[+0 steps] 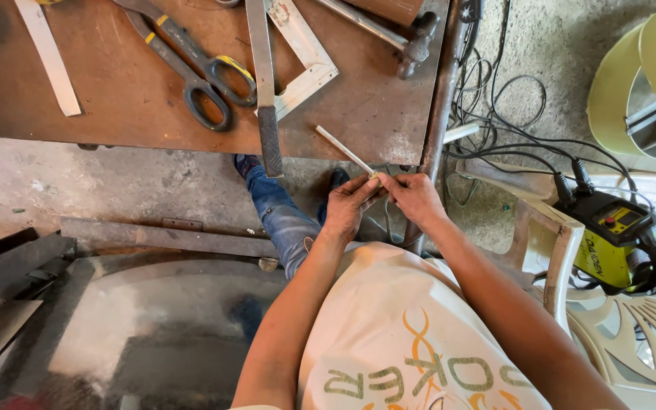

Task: The person fits a bearing onto a metal shaft at a workbench. They hammer the bearing with a mallet over a yellow block, file the shaft end, then press and twist the bearing onto the shaft by hand to seat it.

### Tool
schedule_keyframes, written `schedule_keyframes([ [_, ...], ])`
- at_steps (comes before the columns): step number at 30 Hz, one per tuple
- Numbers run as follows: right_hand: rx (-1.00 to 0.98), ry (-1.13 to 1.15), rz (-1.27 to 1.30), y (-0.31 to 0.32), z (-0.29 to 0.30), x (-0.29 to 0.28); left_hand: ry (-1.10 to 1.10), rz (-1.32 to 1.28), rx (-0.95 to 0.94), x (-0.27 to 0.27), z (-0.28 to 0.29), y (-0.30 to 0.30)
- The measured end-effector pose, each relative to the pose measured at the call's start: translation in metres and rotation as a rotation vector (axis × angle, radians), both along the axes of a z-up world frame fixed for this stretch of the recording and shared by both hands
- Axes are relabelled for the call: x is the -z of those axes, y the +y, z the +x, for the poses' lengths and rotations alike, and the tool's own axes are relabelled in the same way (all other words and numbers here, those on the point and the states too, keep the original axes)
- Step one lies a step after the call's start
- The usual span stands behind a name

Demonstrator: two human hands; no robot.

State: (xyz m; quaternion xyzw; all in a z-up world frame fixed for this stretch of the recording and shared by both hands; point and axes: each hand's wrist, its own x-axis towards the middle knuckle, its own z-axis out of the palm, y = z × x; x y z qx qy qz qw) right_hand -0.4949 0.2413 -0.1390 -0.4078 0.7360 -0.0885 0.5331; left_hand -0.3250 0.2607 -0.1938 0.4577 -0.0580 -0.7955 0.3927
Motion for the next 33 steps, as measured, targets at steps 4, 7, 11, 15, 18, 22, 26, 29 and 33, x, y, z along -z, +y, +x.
schedule_keyframes([
  [4, 0.087, -0.112, 0.046, -0.001, -0.001, 0.003, 0.054, 0.015, 0.004, 0.006, -0.002, 0.000],
  [7, 0.135, -0.173, 0.076, -0.001, -0.001, 0.005, 0.097, -0.012, 0.000, 0.004, -0.003, -0.001],
  [11, 0.146, -0.209, 0.083, 0.001, -0.005, 0.011, 0.147, -0.012, -0.015, 0.003, -0.006, -0.001],
  [15, 0.118, -0.227, 0.075, -0.002, -0.005, 0.014, 0.196, -0.023, -0.036, 0.012, -0.007, 0.001],
  [18, 0.085, -0.183, 0.033, 0.004, -0.006, 0.017, 0.204, -0.054, -0.038, 0.015, -0.008, 0.007],
  [22, 0.010, -0.002, -0.106, 0.004, 0.002, 0.007, 0.026, 0.055, -0.125, -0.012, -0.017, 0.001],
  [26, -0.011, 0.066, -0.122, 0.005, 0.005, 0.009, 0.023, 0.061, -0.225, -0.001, -0.025, 0.012],
  [29, -0.039, 0.105, -0.090, 0.008, 0.003, 0.009, -0.011, 0.112, -0.257, -0.018, -0.025, 0.009],
  [33, 0.019, 0.073, -0.060, 0.009, 0.001, 0.016, 0.017, 0.141, -0.202, -0.018, -0.021, 0.000],
])
